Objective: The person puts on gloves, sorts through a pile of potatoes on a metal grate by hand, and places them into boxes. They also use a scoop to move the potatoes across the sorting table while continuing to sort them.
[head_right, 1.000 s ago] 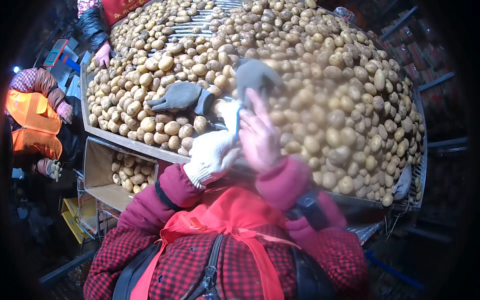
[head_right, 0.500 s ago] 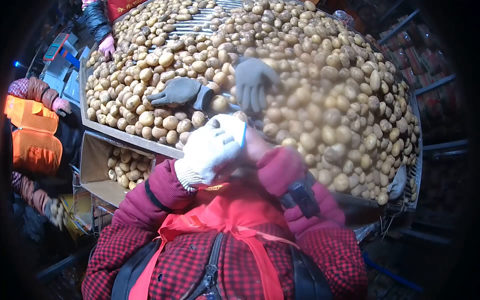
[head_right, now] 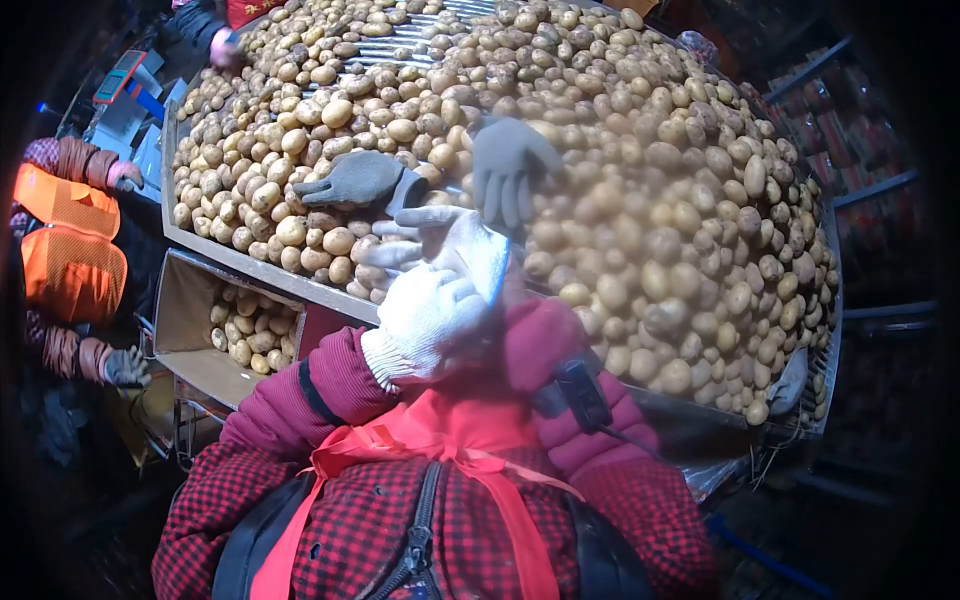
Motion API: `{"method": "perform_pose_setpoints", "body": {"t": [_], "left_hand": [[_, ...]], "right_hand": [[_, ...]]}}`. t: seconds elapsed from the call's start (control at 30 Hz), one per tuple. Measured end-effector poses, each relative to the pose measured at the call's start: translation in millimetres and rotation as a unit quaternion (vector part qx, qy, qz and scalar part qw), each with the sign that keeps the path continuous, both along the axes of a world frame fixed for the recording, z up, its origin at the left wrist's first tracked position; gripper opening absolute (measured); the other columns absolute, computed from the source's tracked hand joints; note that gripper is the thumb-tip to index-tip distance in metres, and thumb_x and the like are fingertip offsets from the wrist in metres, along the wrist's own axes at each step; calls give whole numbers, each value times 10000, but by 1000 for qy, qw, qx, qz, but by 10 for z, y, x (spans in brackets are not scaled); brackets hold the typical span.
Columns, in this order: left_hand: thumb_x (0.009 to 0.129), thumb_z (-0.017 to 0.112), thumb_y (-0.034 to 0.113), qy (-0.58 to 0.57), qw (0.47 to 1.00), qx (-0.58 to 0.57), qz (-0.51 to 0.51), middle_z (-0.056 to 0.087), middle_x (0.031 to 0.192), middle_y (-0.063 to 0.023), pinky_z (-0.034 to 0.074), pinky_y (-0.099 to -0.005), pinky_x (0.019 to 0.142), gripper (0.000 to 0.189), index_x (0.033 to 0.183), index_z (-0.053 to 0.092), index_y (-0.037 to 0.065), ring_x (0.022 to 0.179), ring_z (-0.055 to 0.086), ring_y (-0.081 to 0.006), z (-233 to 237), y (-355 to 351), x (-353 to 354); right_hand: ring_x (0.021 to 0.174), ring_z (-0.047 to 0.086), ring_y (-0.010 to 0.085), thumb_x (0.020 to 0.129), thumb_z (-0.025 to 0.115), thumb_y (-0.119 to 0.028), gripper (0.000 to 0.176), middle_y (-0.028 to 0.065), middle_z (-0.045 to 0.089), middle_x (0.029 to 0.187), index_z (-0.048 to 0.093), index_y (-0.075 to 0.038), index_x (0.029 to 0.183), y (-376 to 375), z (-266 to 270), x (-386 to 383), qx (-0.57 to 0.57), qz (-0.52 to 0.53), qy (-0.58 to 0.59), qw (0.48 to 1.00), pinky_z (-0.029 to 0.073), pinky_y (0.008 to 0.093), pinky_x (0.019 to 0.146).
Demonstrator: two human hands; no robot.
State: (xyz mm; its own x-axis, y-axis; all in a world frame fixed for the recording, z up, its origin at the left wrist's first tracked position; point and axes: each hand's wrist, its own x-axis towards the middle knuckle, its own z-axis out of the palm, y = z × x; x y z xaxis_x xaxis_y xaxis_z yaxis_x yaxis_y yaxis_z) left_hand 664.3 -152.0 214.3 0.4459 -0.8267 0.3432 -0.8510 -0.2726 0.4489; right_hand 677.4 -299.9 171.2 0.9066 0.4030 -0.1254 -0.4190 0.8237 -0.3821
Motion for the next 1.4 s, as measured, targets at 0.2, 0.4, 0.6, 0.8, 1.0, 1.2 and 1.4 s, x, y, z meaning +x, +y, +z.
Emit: {"method": "perform_pose_setpoints", "body": {"t": [0.2, 0.4, 0.6, 0.8, 1.0, 1.2, 1.4], "left_hand": [[721, 781, 360, -10, 1000, 2, -25, 628, 888, -108, 486, -492, 669, 405, 957, 621, 71, 838, 636, -331, -79, -54, 45], [784, 739, 267, 24, 1000, -9, 0, 635, 908, -108, 488, -477, 682, 262, 957, 665, 85, 803, 636, -326, -51, -113, 91], [804, 716, 257, 62, 995, -75, -37, 607, 879, -111, 466, -471, 696, 213, 909, 638, 89, 811, 606, -345, -64, -83, 165], [789, 726, 258, 109, 989, -89, -39, 593, 873, -119, 459, -471, 719, 224, 912, 633, 95, 831, 601, -355, -111, -16, 217], [751, 752, 241, 98, 990, -73, -73, 603, 915, -107, 464, -474, 731, 248, 932, 641, 112, 855, 610, -356, -15, -39, 188], [739, 763, 247, 99, 991, -41, -85, 612, 906, -98, 477, -479, 724, 240, 911, 646, 125, 859, 620, -352, -10, -36, 171], [757, 751, 244, 86, 991, -15, -102, 612, 880, -105, 482, -477, 705, 226, 889, 634, 104, 826, 617, -353, -23, -89, 209]], "right_hand": [[1114, 640, 322, 1047, 471, -385, 492, 209, 678, 1158, 591, 41, 1261, 106, -67, 230, 12, -57, 1, 998, 483, 458, 1046], [1121, 636, 338, 1038, 485, -430, 543, 229, 676, 1162, 594, 55, 1258, 125, -141, 416, 26, -106, -1, 994, 468, 468, 1066], [1128, 631, 353, 1029, 499, -474, 595, 248, 674, 1166, 596, 68, 1255, 131, -161, 547, 53, -145, 6, 988, 453, 479, 1086], [1214, 592, 376, 1034, 488, -495, 630, 239, 621, 1271, 516, 27, 1386, 36, 157, 599, -24, -13, -38, 999, 439, 512, 1121], [1361, 464, 419, 1049, 459, -494, 665, 215, 389, 1534, 238, -203, 1605, 128, -162, 641, -122, -96, -30, 987, 439, 565, 1129], [1424, 396, 409, 1061, 527, -334, 697, 196, 307, 1603, 153, -210, 1635, 97, -15, 593, -258, -146, 12, 955, 409, 590, 1106], [761, 642, 70, 1033, 633, -277, 281, 31, 730, 860, 759, -27, 1011, 41, -93, 609, -519, -224, -11, 825, 506, 243, 716]]}}
